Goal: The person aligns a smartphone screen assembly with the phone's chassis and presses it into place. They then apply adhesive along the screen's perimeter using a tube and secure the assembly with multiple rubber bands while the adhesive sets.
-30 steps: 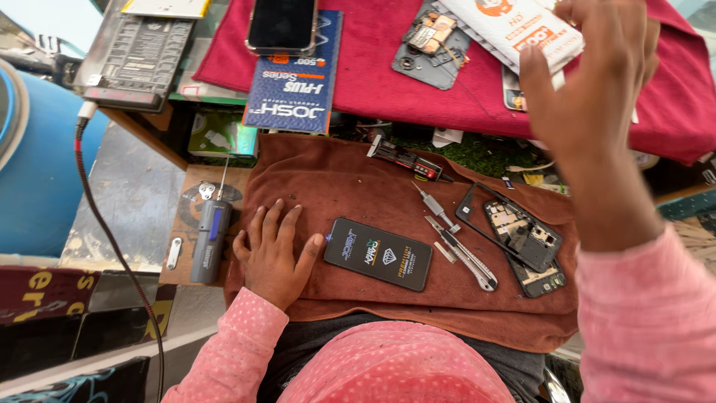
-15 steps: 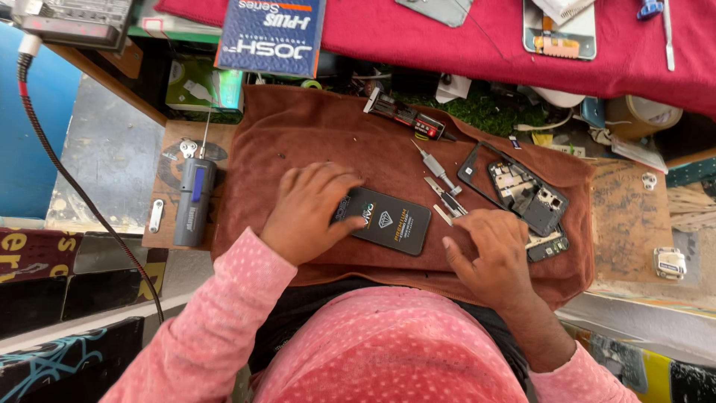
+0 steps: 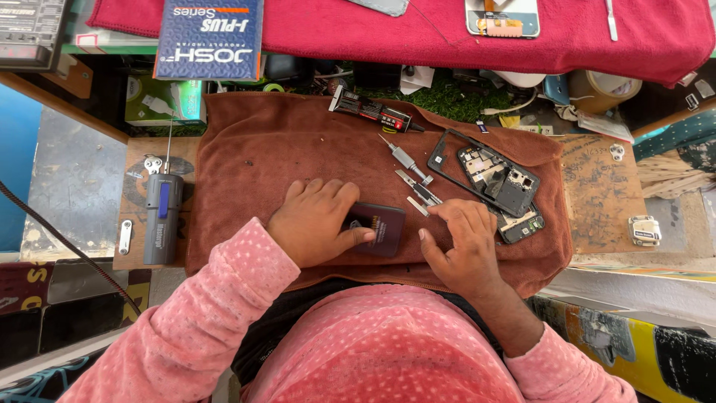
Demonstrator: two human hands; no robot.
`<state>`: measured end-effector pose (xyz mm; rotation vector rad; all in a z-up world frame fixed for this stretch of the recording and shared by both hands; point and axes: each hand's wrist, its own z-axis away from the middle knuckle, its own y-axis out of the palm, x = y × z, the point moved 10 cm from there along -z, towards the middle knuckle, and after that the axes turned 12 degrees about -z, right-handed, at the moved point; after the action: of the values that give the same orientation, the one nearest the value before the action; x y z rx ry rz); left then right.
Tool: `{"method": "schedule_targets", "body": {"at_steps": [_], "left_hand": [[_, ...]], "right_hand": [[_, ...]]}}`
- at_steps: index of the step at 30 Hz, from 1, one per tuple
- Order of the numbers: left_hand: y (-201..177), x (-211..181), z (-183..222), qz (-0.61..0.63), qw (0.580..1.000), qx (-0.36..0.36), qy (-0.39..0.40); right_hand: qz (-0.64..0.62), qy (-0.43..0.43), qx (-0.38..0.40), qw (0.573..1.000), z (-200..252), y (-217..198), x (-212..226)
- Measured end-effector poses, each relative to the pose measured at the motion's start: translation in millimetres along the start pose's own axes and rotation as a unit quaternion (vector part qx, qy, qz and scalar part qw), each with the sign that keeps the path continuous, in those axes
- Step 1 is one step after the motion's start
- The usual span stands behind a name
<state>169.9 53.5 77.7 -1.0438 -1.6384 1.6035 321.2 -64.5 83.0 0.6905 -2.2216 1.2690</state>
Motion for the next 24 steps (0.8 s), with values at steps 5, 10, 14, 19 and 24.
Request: {"method": "schedule_targets", "body": {"at_steps": [5, 10, 14, 19, 24], "left_hand": [[0, 29, 0, -0.063, 0.998, 0.006, -0.001], [8, 45, -4, -0.122, 0.986, 0.055, 0.101], [15, 37, -2, -0.136, 0.975, 0.042, 0.170], [-16, 33, 6, -0.145, 0.982, -0.101, 0.067], [-36, 52, 45, -0.146, 0.955, -0.148, -0.213]], "right_hand": [[-0.011, 0.002, 0.004, 1.000, 0, 5, 0], [-0.010, 0.005, 0.011, 1.000, 1, 8, -2], [-0.017, -0.001, 0.015, 1.000, 1, 11, 1], [-0.004, -0.005, 0.011, 1.000, 0, 13, 6], [-0.011, -0.034, 0.042, 0.998, 3, 26, 14]]}}
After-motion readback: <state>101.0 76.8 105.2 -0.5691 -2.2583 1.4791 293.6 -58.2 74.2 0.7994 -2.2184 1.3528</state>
